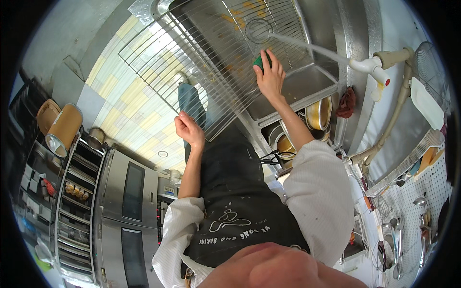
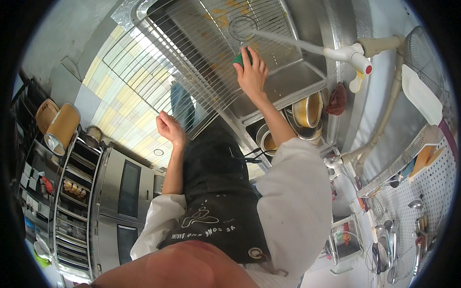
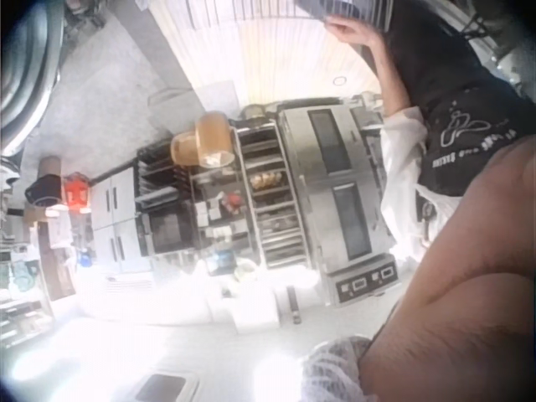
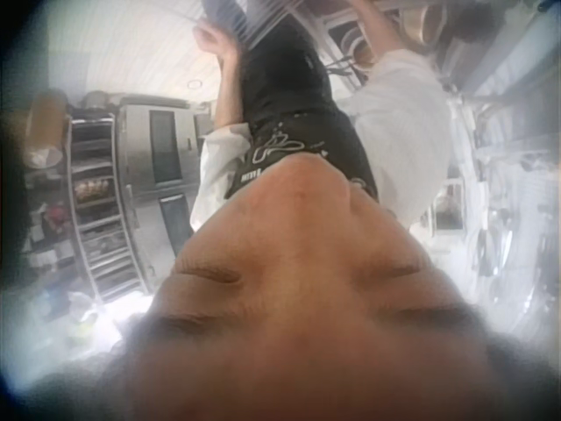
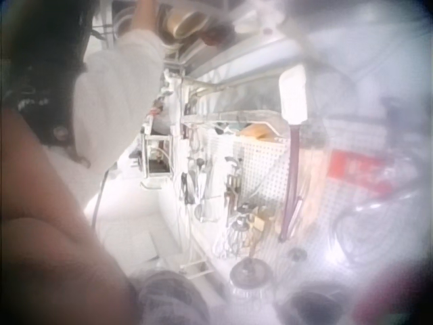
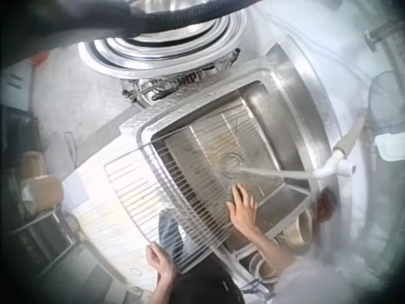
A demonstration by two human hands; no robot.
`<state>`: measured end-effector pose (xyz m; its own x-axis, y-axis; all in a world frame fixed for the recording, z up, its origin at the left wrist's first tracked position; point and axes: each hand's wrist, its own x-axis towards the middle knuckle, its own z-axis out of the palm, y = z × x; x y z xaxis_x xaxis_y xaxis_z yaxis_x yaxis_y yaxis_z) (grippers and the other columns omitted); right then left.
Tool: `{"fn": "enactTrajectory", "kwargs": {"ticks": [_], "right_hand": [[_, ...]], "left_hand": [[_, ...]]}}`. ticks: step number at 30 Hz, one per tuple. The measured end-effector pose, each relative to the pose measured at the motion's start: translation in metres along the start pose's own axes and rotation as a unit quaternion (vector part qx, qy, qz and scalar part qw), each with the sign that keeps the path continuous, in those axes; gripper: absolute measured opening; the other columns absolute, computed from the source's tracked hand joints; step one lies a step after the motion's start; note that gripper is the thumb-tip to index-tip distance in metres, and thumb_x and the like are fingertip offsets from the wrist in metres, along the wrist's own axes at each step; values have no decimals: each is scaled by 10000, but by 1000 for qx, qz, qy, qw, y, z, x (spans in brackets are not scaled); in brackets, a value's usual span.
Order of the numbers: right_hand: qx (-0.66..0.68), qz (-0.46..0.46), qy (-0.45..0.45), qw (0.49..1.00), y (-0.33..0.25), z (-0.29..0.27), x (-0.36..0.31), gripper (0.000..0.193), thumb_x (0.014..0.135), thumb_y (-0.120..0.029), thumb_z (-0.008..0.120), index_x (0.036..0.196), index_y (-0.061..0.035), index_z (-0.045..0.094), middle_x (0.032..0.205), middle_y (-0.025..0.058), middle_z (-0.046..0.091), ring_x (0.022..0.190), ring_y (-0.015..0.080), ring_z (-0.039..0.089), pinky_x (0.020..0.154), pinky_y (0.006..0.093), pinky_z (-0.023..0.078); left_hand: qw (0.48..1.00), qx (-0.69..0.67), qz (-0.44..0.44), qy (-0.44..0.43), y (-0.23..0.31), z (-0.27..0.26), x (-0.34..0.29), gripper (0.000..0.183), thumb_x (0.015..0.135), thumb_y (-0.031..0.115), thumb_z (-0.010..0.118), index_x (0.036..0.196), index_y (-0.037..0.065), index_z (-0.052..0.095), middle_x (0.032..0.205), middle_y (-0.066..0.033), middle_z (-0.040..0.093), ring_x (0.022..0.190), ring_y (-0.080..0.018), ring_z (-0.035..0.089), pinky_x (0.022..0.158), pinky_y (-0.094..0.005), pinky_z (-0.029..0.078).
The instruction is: The person washes several round metal baking pans and a wire rack in a sink using a green sponge and running water. They scrub the items, rinse them, and place the cleaned pans and rack on a nearby metal shelf.
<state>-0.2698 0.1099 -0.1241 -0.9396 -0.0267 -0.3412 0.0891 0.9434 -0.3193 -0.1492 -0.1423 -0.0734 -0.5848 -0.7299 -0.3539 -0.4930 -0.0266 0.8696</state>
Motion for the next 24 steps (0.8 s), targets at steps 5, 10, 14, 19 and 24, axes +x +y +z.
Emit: {"fn": "enactTrajectory", "kwargs": {"ticks": [5, 10, 14, 19, 24], "right_hand": [[-3, 29, -4, 1000, 29, 5, -23, 572, 959, -376, 530, 1484, -218, 366, 1515, 80, 313, 1355, 355, 307, 1042, 607, 242], [59, 169, -5, 984, 71, 34, 7, 623, 997, -480, 352, 1534, -181, 248, 1612, 123, 116, 1476, 385, 57, 1100, 692, 41], [110, 147, 52, 982, 154, 63, 56, 628, 1011, -489, 295, 1526, -132, 259, 1593, 162, 171, 1456, 437, 89, 1174, 549, 85], [13, 189, 65, 980, 209, 65, 104, 586, 1021, -427, 329, 1491, -77, 318, 1557, 203, 244, 1420, 463, 185, 1171, 502, 163], [54, 199, 87, 975, 192, 49, 91, 557, 968, -337, 511, 1423, -30, 415, 1473, 233, 389, 1304, 425, 423, 1081, 483, 341]], "left_hand": [[999, 2, -37, -2, 11, -1, 0, 381, 1031, 273, 496, 713, 85, 400, 594, 37, 395, 537, -39, 310, 467, -220, 268], [999, -15, -35, -5, 13, -1, 0, 371, 1032, 272, 494, 721, 99, 389, 590, 40, 382, 512, -35, 300, 442, -216, 254], [1000, -19, -19, 4, 16, -1, 6, 367, 1033, 273, 494, 728, 117, 360, 567, 51, 336, 474, -26, 263, 411, -217, 205], [1000, -12, -16, 11, 19, -9, 9, 385, 1031, 283, 498, 716, 116, 352, 570, 53, 328, 475, -22, 259, 402, -206, 195], [1000, -9, -5, 12, 23, -23, 11, 381, 1029, 282, 504, 717, 107, 372, 574, 49, 347, 475, -23, 256, 400, -207, 200]]}}
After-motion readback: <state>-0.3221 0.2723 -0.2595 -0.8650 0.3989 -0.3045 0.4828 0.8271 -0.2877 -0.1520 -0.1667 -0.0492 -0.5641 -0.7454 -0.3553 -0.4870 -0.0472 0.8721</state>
